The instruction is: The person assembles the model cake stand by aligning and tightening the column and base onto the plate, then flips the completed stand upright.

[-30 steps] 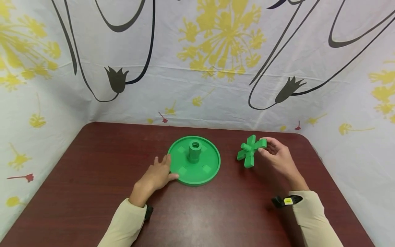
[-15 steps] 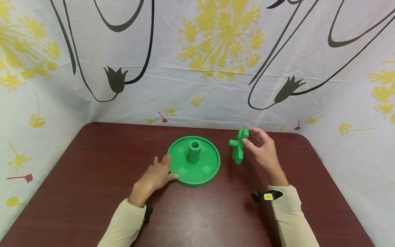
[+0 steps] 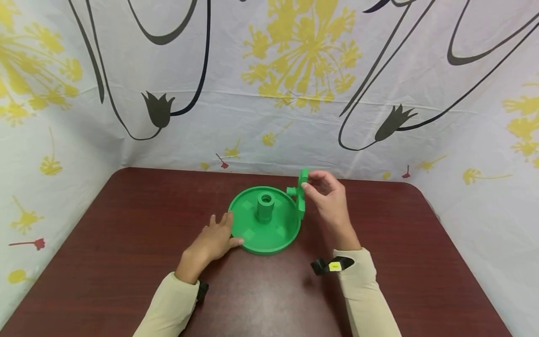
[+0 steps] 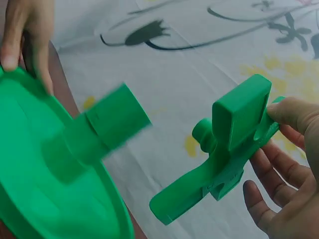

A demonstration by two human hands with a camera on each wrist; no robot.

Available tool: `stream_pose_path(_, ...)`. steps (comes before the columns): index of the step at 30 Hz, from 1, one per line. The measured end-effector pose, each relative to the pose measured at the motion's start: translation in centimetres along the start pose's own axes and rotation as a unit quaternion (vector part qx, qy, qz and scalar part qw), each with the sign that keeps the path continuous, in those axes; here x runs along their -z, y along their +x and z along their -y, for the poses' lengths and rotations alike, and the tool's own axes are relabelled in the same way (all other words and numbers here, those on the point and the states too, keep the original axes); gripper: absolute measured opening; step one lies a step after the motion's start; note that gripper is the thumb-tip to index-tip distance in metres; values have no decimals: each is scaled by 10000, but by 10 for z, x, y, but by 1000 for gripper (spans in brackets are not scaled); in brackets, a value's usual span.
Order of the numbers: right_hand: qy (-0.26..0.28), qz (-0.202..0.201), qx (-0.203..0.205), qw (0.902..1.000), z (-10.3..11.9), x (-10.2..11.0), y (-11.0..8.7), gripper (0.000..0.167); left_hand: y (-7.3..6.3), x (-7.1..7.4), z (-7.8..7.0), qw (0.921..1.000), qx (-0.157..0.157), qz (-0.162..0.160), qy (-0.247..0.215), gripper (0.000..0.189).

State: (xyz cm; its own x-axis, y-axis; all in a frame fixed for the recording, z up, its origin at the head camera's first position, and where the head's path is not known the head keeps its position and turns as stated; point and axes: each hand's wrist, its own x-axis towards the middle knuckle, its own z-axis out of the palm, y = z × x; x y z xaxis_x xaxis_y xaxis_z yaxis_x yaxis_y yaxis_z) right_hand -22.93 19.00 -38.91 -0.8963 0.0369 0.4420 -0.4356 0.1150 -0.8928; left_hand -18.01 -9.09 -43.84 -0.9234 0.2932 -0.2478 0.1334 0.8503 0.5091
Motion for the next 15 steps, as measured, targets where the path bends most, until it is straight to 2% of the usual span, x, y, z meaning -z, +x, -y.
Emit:
stream_pose_path(5, -39, 317, 132, 9994, 2, -25, -1, 24, 1, 0, 0, 10000, 3, 25, -14, 83)
stream_pose_path(11, -604, 686, 200, 9956, 5, -43, 2, 26, 1, 1, 0, 10000, 55, 49, -27, 83)
stream_pose_path(15, -918, 854, 404, 9913, 3, -52, 3, 26, 1, 2, 1, 10000, 55, 46, 0, 83)
